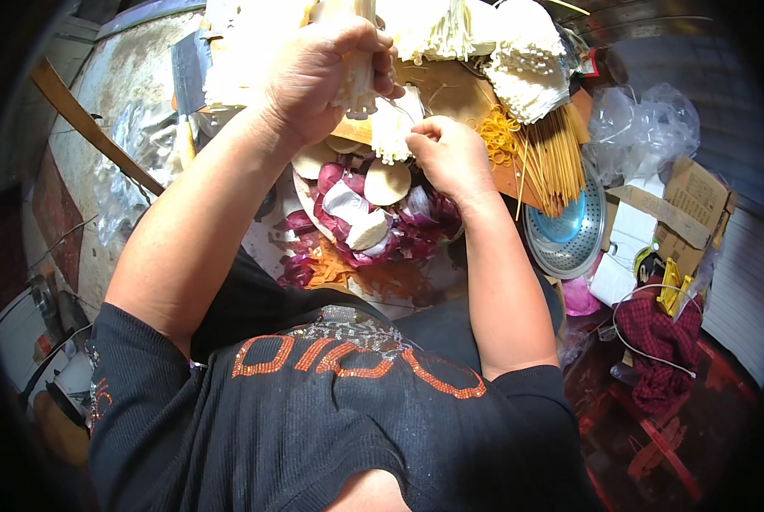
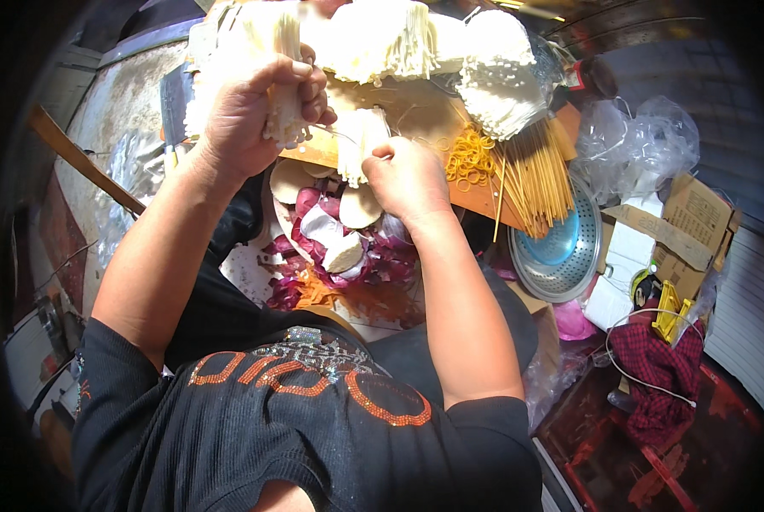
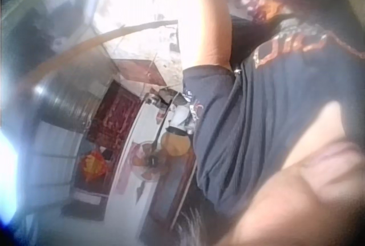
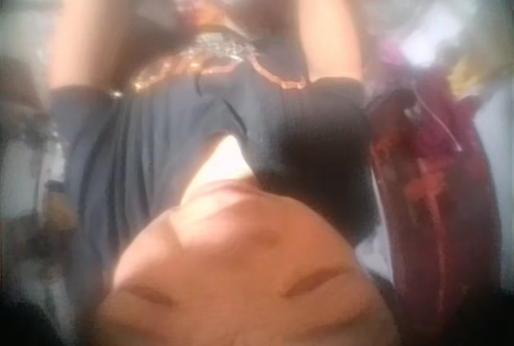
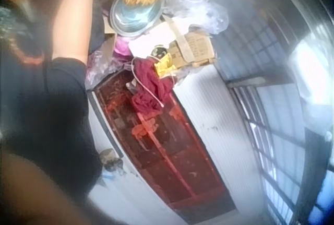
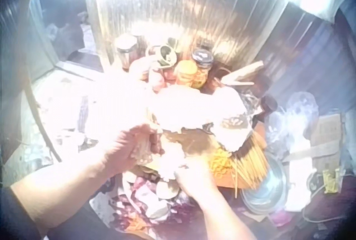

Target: The person sits on the floor and repeatedly picks up small white fibrous bundles, separates them, and secures them with yellow rubber bands. The person handles wooden sticks and places the finished bundles on a wooden board.

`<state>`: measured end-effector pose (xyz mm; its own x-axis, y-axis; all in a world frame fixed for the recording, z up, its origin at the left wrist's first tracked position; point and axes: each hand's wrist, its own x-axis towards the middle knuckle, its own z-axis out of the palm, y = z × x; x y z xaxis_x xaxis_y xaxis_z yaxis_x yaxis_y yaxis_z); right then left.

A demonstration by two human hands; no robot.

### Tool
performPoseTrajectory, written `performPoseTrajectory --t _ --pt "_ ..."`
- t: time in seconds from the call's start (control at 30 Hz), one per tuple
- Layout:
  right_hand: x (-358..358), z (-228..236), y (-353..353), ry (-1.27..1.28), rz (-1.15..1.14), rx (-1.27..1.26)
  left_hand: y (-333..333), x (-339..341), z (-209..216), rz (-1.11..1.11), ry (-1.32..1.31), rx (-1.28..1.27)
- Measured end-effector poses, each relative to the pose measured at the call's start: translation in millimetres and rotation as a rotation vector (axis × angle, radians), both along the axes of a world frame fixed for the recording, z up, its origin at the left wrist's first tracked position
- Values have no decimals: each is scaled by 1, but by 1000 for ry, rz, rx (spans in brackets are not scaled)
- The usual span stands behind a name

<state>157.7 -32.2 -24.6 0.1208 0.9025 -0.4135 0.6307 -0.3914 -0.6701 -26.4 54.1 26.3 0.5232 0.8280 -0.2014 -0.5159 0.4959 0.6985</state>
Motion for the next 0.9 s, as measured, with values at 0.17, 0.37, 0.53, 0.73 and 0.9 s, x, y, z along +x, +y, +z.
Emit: performPoseTrajectory --t 0.17,0.37,0.53,0.73,0.9 --pt "-13 52 -19 792 -119 -185 -15 17 7 27 181 116" --pt "-8 59 -31 1052 -366 -58 -28 35 -2 -17 178 62" --pt "1 54 -34 945 -465 54 -31 49 0 -19 196 53" --pt "7 51 -35 879 -424 132 -39 57 6 -112 261 19" --pt "5 62 -37 883 -428 85 -40 58 -6 -109 248 -76"
